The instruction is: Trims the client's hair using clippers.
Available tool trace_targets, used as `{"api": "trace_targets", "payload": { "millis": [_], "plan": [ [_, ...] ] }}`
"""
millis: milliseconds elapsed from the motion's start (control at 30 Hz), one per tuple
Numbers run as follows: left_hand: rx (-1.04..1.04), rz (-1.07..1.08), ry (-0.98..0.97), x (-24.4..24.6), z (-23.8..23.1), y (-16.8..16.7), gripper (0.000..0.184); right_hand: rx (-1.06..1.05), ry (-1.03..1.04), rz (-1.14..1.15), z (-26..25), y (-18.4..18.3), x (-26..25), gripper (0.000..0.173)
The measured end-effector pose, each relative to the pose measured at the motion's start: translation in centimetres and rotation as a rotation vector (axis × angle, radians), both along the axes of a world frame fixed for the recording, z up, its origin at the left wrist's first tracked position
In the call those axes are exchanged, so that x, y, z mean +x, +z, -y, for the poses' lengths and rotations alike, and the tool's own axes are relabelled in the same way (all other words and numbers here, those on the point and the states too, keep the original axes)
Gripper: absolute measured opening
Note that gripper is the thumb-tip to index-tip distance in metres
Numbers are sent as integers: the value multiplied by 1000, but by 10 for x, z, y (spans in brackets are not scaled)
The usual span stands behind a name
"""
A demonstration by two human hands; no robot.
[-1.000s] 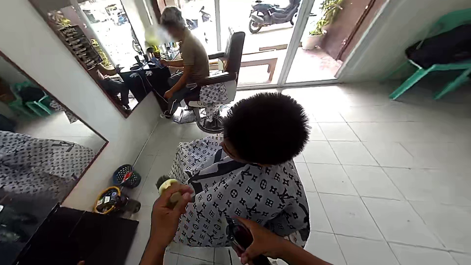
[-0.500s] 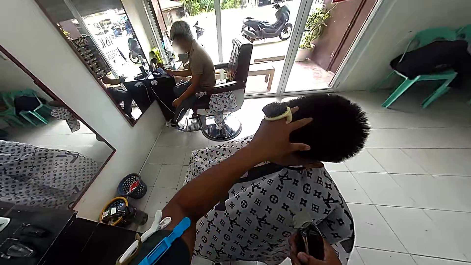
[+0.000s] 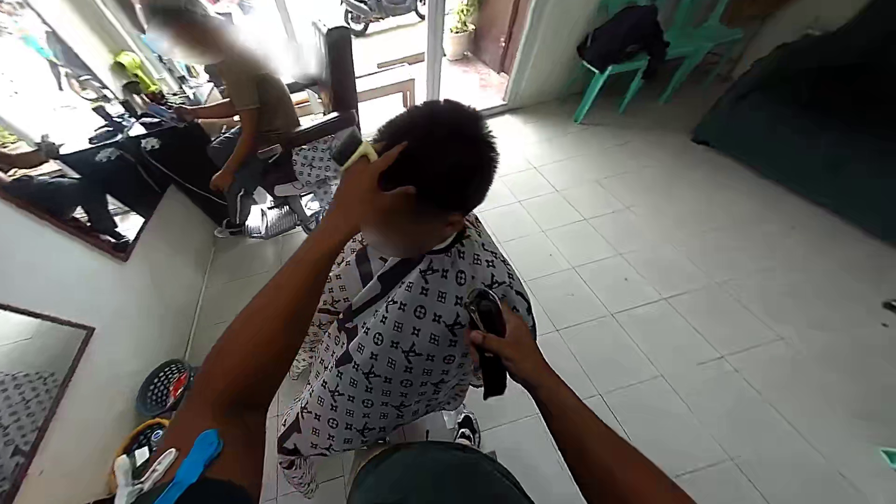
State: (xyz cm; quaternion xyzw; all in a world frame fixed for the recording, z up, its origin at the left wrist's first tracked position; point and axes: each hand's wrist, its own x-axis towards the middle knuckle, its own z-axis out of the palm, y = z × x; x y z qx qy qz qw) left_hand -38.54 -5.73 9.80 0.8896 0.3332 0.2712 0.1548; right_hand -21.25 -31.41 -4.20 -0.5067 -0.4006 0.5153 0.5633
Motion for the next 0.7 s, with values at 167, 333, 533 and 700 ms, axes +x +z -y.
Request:
{"api": "trace_targets", "payload": {
  "millis": [167, 333, 533, 700],
  "plan": [
    [-10, -43, -28, -5, -13, 7, 68, -85, -62, -55, -50, 38, -27, 42],
    [-47, -51, -51, -8, -23, 7, 69, -128, -123, -127, -96, 43, -35, 40],
    [-70, -69, -54, -11, -28, 6, 70, -121, -149, -91, -109, 50, -34, 39],
    [-82, -70, -30, -11, -25, 7, 70, -98, -152, -74, -113, 48, -32, 41]
  ]
}}
